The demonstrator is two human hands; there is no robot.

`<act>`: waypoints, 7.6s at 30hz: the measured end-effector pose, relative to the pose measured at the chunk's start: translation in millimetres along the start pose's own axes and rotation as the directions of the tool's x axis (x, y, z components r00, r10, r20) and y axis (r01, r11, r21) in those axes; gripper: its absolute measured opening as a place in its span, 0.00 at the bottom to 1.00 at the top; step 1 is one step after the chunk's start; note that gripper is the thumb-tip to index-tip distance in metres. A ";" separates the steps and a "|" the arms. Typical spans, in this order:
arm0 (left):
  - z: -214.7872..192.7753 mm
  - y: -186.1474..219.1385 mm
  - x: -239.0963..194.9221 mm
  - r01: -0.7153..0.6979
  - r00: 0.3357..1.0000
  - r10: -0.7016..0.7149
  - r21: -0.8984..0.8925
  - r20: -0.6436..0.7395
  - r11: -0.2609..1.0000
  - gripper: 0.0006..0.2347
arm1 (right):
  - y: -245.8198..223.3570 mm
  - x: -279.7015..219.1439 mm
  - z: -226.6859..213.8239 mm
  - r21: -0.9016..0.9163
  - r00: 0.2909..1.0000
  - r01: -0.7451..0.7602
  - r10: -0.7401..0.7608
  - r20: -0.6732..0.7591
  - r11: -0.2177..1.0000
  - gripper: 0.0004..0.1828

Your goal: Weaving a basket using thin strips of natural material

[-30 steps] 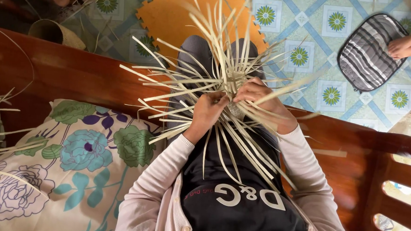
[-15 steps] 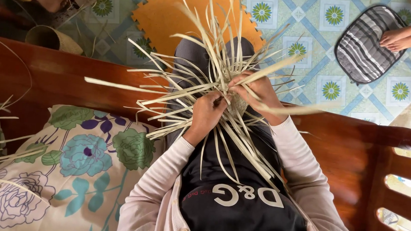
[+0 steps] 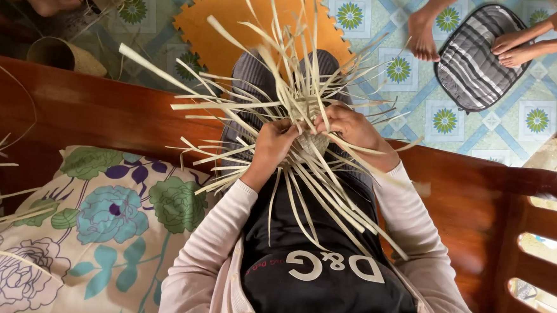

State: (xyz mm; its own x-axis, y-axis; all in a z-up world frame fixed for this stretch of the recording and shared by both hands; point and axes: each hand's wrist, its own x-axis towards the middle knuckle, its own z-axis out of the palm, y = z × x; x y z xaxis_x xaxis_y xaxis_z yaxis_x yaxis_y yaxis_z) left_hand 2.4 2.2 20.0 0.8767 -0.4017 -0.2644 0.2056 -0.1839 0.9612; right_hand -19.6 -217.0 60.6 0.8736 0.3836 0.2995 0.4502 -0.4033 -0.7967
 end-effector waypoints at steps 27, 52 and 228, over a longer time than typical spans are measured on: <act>14.3 -43.1 16.5 0.079 0.997 -0.078 0.124 -0.012 0.989 0.16 | 7.4 -11.3 -0.1 0.072 0.989 -0.093 0.101 -0.110 0.993 0.06; 13.5 7.1 4.6 0.105 0.994 -0.104 -0.014 0.020 0.994 0.20 | -7.7 -7.9 -10.3 -0.354 0.956 -0.026 -0.080 -0.283 0.935 0.06; 9.8 22.9 18.0 -0.157 0.987 0.153 0.537 0.052 0.829 0.29 | -116.8 -35.7 19.2 -0.663 0.656 -0.493 0.741 0.143 0.564 0.21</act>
State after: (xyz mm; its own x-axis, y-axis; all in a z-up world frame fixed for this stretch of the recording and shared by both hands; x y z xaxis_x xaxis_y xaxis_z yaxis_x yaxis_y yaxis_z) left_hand 18.6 -18.0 36.4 0.8739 -0.4715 -0.1183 -0.2005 -0.5713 0.7959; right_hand -106.9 -167.6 132.9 0.8800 0.0716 -0.4696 -0.0541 -0.9670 -0.2488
